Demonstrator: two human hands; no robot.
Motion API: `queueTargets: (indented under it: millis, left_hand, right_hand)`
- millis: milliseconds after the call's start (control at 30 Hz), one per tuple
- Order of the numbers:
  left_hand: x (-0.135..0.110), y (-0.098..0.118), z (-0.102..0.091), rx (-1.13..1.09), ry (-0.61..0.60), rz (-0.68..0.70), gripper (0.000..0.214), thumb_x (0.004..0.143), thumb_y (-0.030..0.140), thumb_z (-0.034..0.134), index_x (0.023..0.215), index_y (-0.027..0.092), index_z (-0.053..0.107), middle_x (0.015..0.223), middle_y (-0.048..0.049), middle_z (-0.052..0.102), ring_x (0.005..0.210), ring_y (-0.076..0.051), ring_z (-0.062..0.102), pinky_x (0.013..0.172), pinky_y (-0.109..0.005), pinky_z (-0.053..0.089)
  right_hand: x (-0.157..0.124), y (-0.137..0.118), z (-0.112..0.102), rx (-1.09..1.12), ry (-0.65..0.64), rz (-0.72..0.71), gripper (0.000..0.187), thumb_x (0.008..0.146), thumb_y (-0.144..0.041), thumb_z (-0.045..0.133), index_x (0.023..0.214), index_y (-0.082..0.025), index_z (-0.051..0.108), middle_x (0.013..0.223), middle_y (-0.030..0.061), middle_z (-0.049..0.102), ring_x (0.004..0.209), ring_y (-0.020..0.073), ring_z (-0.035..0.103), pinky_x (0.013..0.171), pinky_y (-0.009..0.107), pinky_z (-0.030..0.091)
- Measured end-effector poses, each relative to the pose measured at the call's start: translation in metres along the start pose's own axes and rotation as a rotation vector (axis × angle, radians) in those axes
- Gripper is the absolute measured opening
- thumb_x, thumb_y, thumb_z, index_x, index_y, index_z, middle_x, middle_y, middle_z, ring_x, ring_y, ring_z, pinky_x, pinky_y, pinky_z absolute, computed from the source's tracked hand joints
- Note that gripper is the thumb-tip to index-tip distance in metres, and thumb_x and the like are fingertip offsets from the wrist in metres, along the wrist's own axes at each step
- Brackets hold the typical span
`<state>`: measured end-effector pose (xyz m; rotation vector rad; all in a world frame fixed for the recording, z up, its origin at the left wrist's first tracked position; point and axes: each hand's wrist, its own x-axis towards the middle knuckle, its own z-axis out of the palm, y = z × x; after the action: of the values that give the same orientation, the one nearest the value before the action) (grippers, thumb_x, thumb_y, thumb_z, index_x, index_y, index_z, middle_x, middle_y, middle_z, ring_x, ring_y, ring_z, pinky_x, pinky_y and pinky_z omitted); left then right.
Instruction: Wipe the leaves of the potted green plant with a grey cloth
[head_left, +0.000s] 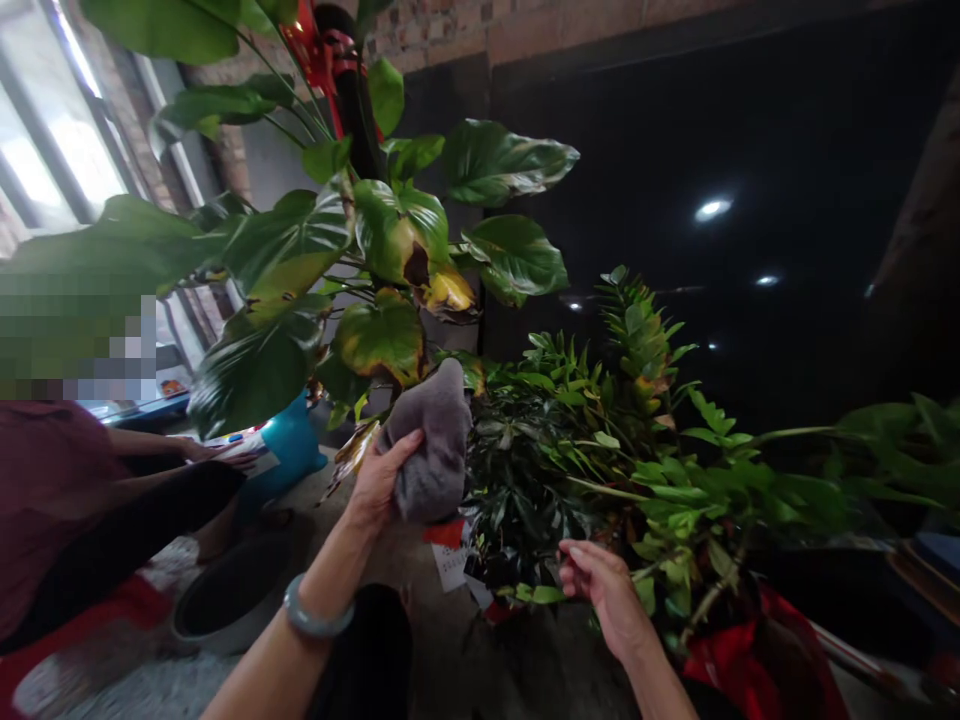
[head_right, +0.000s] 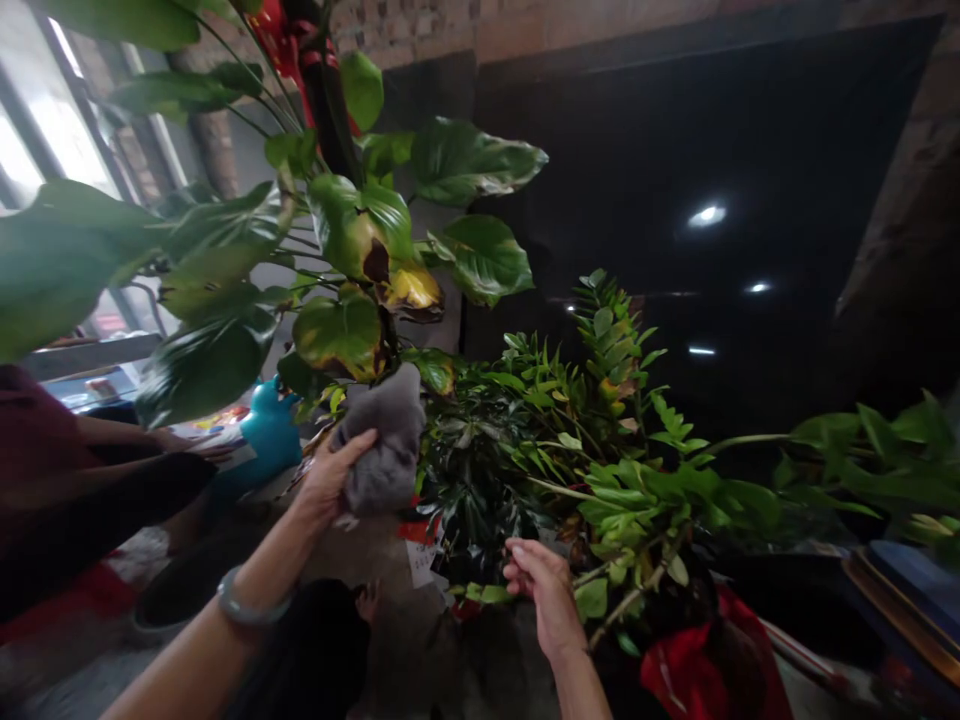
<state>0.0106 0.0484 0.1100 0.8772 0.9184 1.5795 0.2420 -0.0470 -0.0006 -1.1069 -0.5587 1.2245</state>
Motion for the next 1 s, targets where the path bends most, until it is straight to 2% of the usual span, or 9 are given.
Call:
queueTargets:
  millis: [100,233,333,433,500,600,700,800,1000]
  left_hand:
    - [-0.016,-0.033,-0.006,0.167,-0.003,-0.134,0.045,0.04,0.031,0.084,0.077,0.015,0.065,0.065,-0.0005,0.07,0.058,-0.016,0.064,0.061,-0.027,0.052]
    - [-0.062,-0.063,-0.037,0.299,-0.37,-0.432,0.039,0.042,0.033,0.083,0.073,0.013,0.068,0.062,-0.001,0.069,0.056,-0.016,0.062,0.057,-0.026,0.05]
    - [-0.067,-0.041,-0.036,0.298,-0.442,-0.332,0.04,0.048,0.032,0.082,0.081,0.014,0.069,0.068,-0.0008,0.069,0.062,-0.016,0.061,0.058,-0.024,0.049]
    - [-0.043,-0.012,-0.006,0.206,-0.341,-0.069,0.045,0.052,0.03,0.08,0.093,0.017,0.067,0.081,-0.0011,0.07,0.073,-0.016,0.063,0.067,-0.024,0.049]
    - [-0.028,-0.013,0.014,0.15,-0.297,0.048,0.046,0.053,0.029,0.079,0.095,0.017,0.066,0.084,-0.0014,0.07,0.078,-0.017,0.063,0.072,-0.024,0.049]
    - [-0.026,-0.043,0.017,0.198,-0.349,-0.02,0.044,0.047,0.026,0.08,0.087,0.016,0.066,0.075,0.0018,0.067,0.071,-0.014,0.059,0.068,-0.023,0.047]
    - [-0.045,-0.073,-0.005,0.416,-0.518,-0.263,0.035,0.037,0.023,0.082,0.068,0.015,0.065,0.058,0.0064,0.06,0.059,-0.012,0.052,0.057,-0.021,0.043]
    - [-0.058,-0.063,-0.02,0.382,-0.621,-0.419,0.039,0.038,0.026,0.082,0.072,0.015,0.067,0.06,0.005,0.061,0.058,-0.013,0.053,0.055,-0.022,0.042]
    - [-0.025,-0.015,0.021,0.09,-0.465,-0.08,0.046,0.052,0.029,0.079,0.095,0.018,0.067,0.084,-0.0006,0.07,0.076,-0.018,0.062,0.072,-0.026,0.048]
  right_hand:
    - [-0.002,0.002,0.003,0.01,0.047,-0.006,0.039,0.033,-0.043,0.082,0.06,-0.015,0.073,0.049,0.0039,0.062,0.049,0.0154,0.055,0.046,0.026,0.041]
    - [-0.002,0.003,0.003,-0.037,0.032,0.006,0.04,0.035,-0.046,0.081,0.057,-0.015,0.072,0.05,0.0042,0.062,0.048,0.0148,0.054,0.045,0.026,0.04]
    - [-0.003,0.001,0.004,-0.036,0.019,0.012,0.045,0.034,-0.054,0.081,0.053,-0.014,0.071,0.046,0.0033,0.059,0.044,0.0134,0.052,0.045,0.026,0.04]
    - [-0.003,0.001,0.006,-0.006,0.028,0.014,0.054,0.032,-0.061,0.079,0.055,-0.013,0.071,0.047,0.0047,0.061,0.046,0.014,0.053,0.045,0.026,0.041]
    - [-0.001,0.003,0.006,0.017,0.039,0.035,0.057,0.031,-0.064,0.078,0.058,-0.014,0.072,0.051,0.0062,0.064,0.05,0.0159,0.056,0.045,0.027,0.043]
    - [0.003,0.01,0.0,0.044,0.076,0.046,0.058,0.033,-0.066,0.076,0.06,-0.016,0.071,0.055,0.0061,0.067,0.054,0.018,0.059,0.046,0.028,0.046]
    - [0.008,0.016,-0.009,0.001,0.179,0.081,0.055,0.035,-0.068,0.074,0.058,-0.017,0.069,0.05,0.005,0.065,0.049,0.0178,0.059,0.046,0.029,0.046]
    - [0.008,0.017,-0.014,-0.017,0.233,0.116,0.052,0.034,-0.066,0.076,0.053,-0.019,0.065,0.05,0.0048,0.065,0.044,0.0163,0.056,0.044,0.03,0.045]
    - [0.004,0.011,0.002,0.045,0.105,0.077,0.056,0.032,-0.067,0.077,0.057,-0.017,0.068,0.054,0.0044,0.066,0.05,0.0168,0.059,0.048,0.029,0.047]
